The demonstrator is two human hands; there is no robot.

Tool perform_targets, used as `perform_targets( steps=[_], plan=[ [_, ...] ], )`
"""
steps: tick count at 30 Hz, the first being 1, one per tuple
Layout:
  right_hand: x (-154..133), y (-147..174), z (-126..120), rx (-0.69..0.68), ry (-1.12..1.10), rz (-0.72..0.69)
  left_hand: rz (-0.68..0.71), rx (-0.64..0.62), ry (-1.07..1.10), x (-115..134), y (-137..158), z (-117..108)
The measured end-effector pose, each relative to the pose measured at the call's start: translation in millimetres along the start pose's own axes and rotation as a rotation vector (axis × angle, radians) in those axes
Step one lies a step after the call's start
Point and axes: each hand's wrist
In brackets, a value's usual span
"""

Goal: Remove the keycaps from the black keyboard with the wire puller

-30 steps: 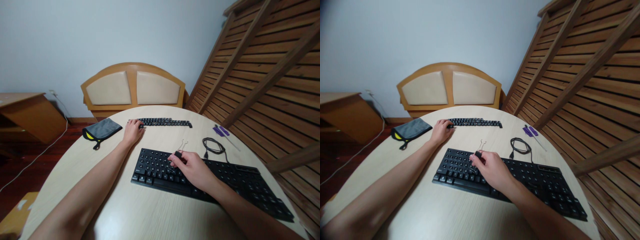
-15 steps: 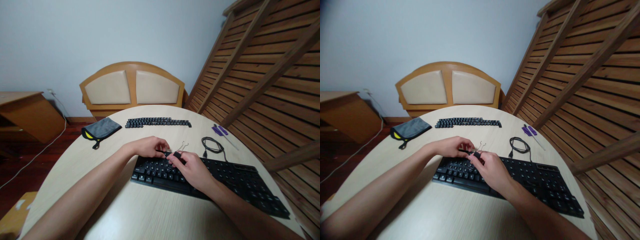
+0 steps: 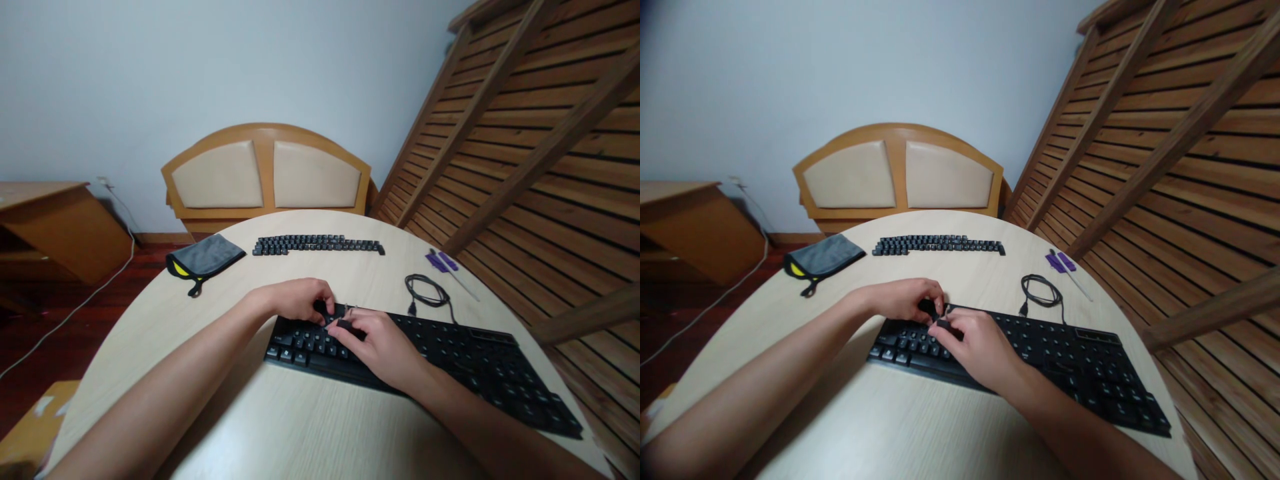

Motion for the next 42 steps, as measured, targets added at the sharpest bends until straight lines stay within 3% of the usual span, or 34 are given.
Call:
perform_targets(
  steps=[4,7,11,15,19,24,30,42],
  plan=[
    [-2.8,1.9,0.7,-0.012,0.255,-0.056,-0.006,-0.001,0.008,1.4,0.5,-0.5],
    [-1.4,1.0,-1.5,0.003,0.357,0.015,-0.012,0.015,0.036,0.9,1.0,-0.2],
    [0.4,-2.2,-6.3,0.008,0.183,0.185,-0.003,0.026,0.056,1.0,1.4,-0.3],
    [5.3,-5.2,-7.0,0.046,0.023,0.234,0.009,0.029,0.058,0.8,0.7,0.1],
    [13.8,-8.8,-4.5,0.128,-0.214,0.292,0.017,0.039,0.083,-0.2,0.6,0.3],
    [20.8,-12.5,-4.8,0.277,-0.341,0.400,-0.002,0.015,0.086,2.3,4.2,-1.5],
    [22.7,-13.4,-6.4,0.362,-0.390,0.350,-0.010,0.115,0.194,7.5,2.7,-0.1],
    [24.2,-13.6,-6.0,0.362,-0.436,0.321,0.028,0.251,0.301,11.8,-1.2,2.2]
  ],
)
Point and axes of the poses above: each hand's wrist, its own y-axis away from the middle knuckle, its own z-axis out of the palm, x = y × z, and after that the axes turned 11 degrees about -y, right-handed
